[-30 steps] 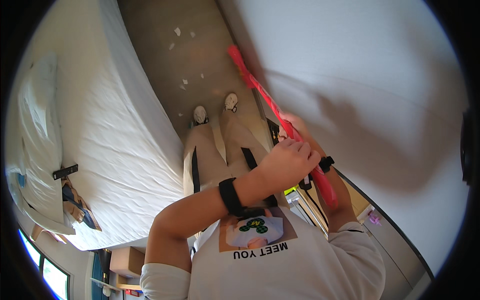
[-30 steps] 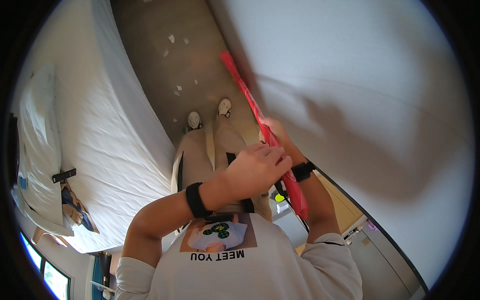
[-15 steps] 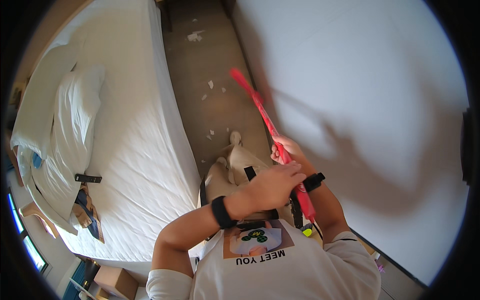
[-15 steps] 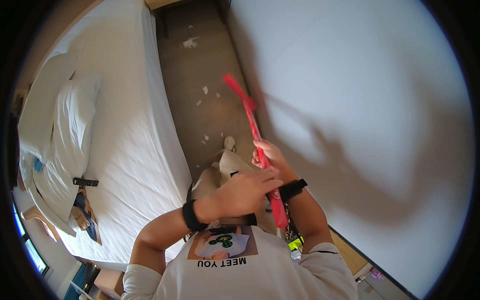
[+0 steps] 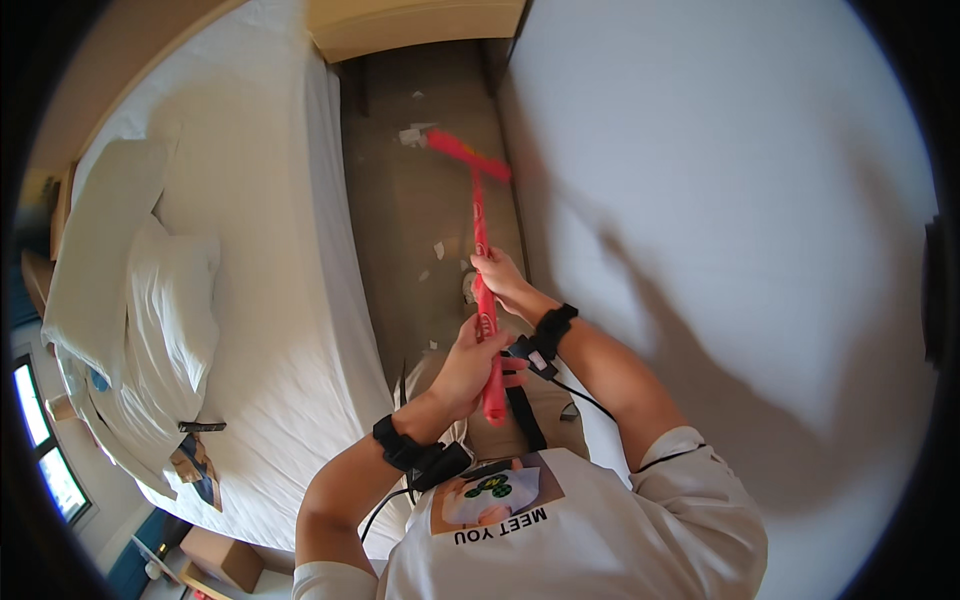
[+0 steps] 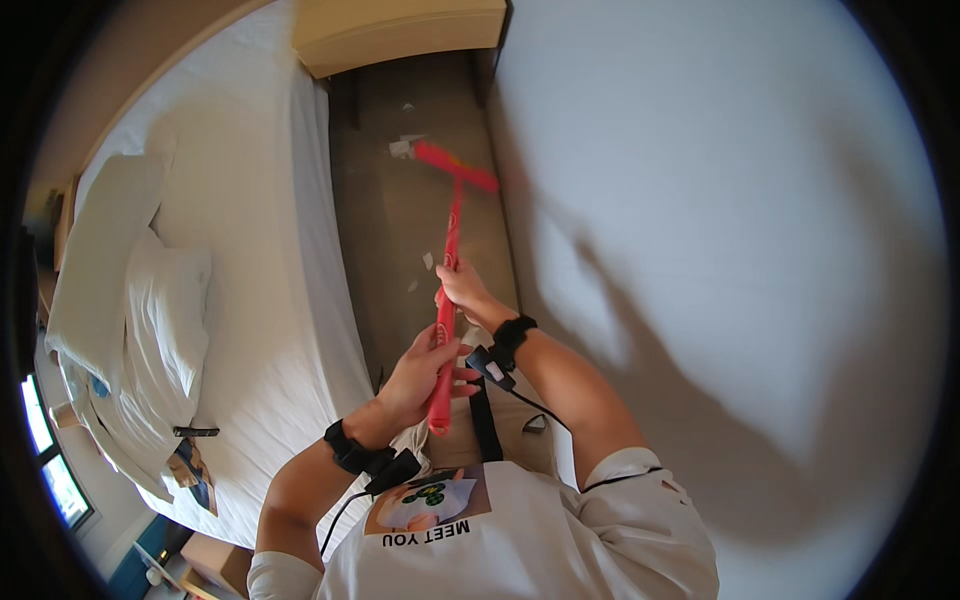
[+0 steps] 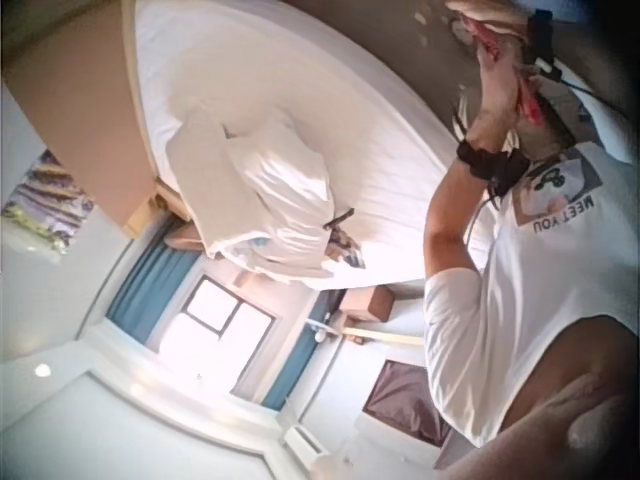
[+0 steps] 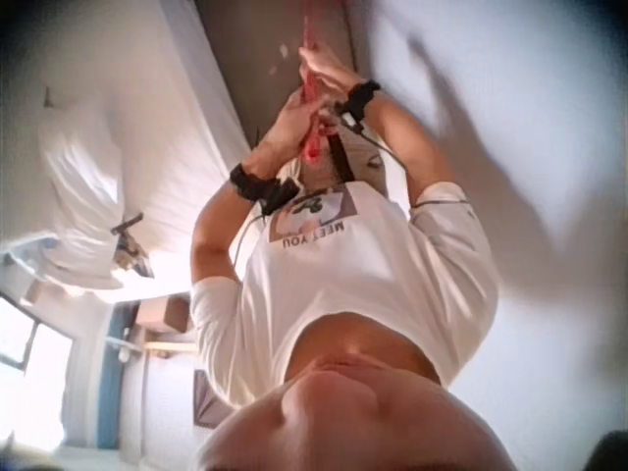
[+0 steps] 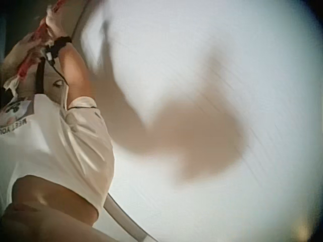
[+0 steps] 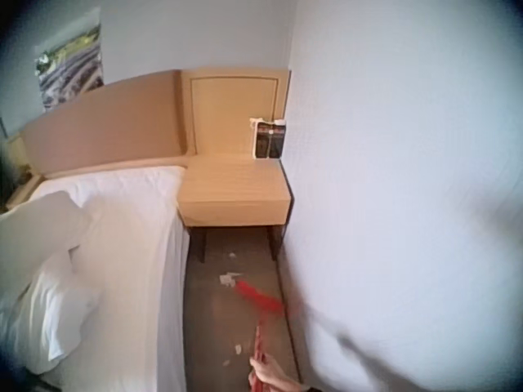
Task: The person sweeps paper and foam debris into a pile on the floor of a room using a broom.
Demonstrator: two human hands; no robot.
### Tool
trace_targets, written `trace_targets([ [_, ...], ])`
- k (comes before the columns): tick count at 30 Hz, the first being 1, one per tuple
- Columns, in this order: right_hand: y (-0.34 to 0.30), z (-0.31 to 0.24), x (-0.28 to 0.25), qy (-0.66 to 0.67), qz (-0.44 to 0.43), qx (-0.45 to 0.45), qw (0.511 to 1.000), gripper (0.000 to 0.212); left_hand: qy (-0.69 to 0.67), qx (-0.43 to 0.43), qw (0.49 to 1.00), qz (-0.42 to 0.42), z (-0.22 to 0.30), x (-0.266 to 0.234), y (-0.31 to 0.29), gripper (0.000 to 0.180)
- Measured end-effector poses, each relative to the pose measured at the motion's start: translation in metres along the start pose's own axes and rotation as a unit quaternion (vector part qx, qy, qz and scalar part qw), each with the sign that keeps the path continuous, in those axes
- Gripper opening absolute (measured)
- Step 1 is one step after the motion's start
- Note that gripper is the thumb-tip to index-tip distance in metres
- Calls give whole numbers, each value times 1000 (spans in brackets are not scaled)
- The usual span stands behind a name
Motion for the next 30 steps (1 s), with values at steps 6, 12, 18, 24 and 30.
trace_targets([
  [6,85,-92,12,-78,26,-72,994,18,-149,-26,986,69,64,-18,57,26],
  [12,184,-172,18,-44,10,-35,998,25,-168,5,983,77,131,-42,147,22],
  [18,298,-237,37,-9,-41,54,998,30,-191,35,979,67,199,-114,316,27],
  [24,388,-275,24,-38,4,63,997,31,-244,4,968,55,229,-143,412,31],
  [30,414,-254,18,-190,-10,157,969,34,-238,3,970,54,209,-140,383,38],
])
Point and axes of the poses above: each hand's wrist, its own y-axis towards the middle knuckle, its own x-axis out of the palm, z = x × y, the point moved 8 cm from there along y, towards the middle knuckle, and after that the axes turned 9 degrees about x, right-handed, at the moved point
